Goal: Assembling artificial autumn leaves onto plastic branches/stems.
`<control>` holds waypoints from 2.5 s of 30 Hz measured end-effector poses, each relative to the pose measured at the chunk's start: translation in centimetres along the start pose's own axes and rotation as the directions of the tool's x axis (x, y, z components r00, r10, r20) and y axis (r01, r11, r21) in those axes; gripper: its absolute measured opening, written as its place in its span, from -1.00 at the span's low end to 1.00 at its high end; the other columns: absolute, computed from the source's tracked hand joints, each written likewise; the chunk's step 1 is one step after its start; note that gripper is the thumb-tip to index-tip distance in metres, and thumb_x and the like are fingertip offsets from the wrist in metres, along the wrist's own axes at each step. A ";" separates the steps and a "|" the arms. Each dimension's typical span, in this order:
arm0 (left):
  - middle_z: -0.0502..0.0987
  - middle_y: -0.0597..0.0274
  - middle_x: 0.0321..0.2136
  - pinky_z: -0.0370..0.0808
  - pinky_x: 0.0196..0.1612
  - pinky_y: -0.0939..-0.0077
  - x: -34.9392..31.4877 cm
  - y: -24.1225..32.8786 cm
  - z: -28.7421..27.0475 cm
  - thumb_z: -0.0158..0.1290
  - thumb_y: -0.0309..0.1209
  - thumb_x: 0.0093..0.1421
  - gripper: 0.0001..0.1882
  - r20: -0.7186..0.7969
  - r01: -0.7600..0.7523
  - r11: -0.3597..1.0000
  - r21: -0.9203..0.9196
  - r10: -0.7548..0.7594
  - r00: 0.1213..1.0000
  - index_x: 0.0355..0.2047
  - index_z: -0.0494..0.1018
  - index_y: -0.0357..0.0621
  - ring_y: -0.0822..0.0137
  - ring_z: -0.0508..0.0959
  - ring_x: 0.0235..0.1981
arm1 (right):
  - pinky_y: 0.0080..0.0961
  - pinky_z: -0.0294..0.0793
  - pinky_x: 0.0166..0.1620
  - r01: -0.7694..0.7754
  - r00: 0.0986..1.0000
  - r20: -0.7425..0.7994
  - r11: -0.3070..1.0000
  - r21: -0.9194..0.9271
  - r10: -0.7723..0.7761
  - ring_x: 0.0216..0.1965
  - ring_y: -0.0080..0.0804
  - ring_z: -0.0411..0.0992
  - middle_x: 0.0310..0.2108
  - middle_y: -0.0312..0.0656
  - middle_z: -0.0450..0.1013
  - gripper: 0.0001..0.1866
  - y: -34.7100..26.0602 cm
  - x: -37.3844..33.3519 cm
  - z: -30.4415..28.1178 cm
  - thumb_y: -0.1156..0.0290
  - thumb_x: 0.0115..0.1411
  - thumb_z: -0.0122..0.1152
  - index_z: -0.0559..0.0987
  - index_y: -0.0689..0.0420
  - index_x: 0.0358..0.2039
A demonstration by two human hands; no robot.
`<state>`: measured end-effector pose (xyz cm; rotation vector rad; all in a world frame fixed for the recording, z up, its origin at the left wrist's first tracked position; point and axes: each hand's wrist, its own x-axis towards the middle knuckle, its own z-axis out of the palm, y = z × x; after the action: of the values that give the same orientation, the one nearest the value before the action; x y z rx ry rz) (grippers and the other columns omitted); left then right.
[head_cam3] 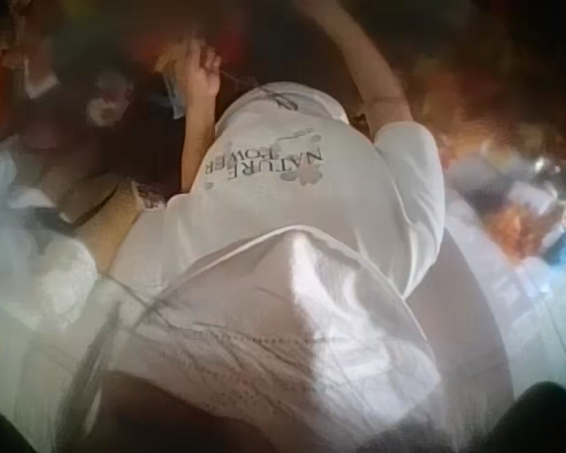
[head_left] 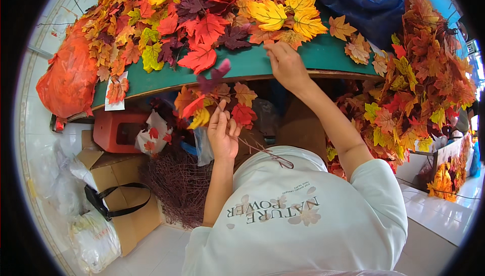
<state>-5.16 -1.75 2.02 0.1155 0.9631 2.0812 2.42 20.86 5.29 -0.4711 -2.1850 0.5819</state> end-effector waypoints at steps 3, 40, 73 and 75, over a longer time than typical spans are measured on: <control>0.34 0.47 -0.44 0.19 -0.62 0.76 0.1 0.3 -1.1 -0.15 -0.42 0.29 -0.61 -0.008 -0.054 0.965 0.258 0.059 0.998 0.12 0.24 -0.17 0.66 0.20 -0.66 | -0.33 0.43 -0.23 0.112 0.992 0.078 0.988 -0.107 -0.104 -0.29 -0.10 0.42 -0.33 -0.07 0.43 -0.78 0.3 3.1 -0.8 0.57 0.04 0.08 0.50 0.20 -0.25; 0.44 0.27 -0.50 0.47 -0.53 0.64 -0.5 3.7 -5.1 -0.04 -0.54 0.20 -0.82 -0.043 -0.104 0.844 0.527 0.149 0.988 -0.20 0.44 -0.34 0.47 0.50 -0.59 | -0.50 0.40 -0.38 0.144 0.955 -0.255 0.989 -0.043 -0.150 -0.49 -0.33 0.42 -0.54 -0.15 0.45 -0.89 7.8 20.7 -9.0 0.58 -0.03 0.17 0.55 0.28 -0.43; 0.48 0.17 -0.44 0.50 -0.46 0.59 -0.4 -0.5 1.7 -0.06 -0.55 0.21 -0.78 0.094 -0.316 0.936 0.156 0.304 0.948 -0.14 0.23 -0.22 0.38 0.52 -0.53 | -0.72 0.34 -0.55 -0.568 0.709 0.438 0.078 0.820 0.552 -0.55 -0.65 0.38 -0.50 -0.30 0.48 -0.89 -10.0 -6.4 4.8 0.56 0.06 0.24 0.54 0.25 -0.37; 0.48 0.18 -0.44 0.48 -0.48 0.60 -0.5 -0.7 1.8 -0.07 -0.57 0.20 -0.79 0.076 -0.340 0.927 0.159 0.332 0.940 -0.14 0.23 -0.23 0.40 0.51 -0.54 | -0.72 0.33 -0.57 -0.569 0.717 0.446 0.080 0.818 0.536 -0.56 -0.66 0.37 -0.50 -0.31 0.48 -0.89 -9.9 -6.6 4.8 0.55 0.05 0.25 0.54 0.25 -0.37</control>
<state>-3.68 -0.74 2.96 0.4465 1.1554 2.2888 1.27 8.14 3.93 -0.6129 -1.1702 2.1531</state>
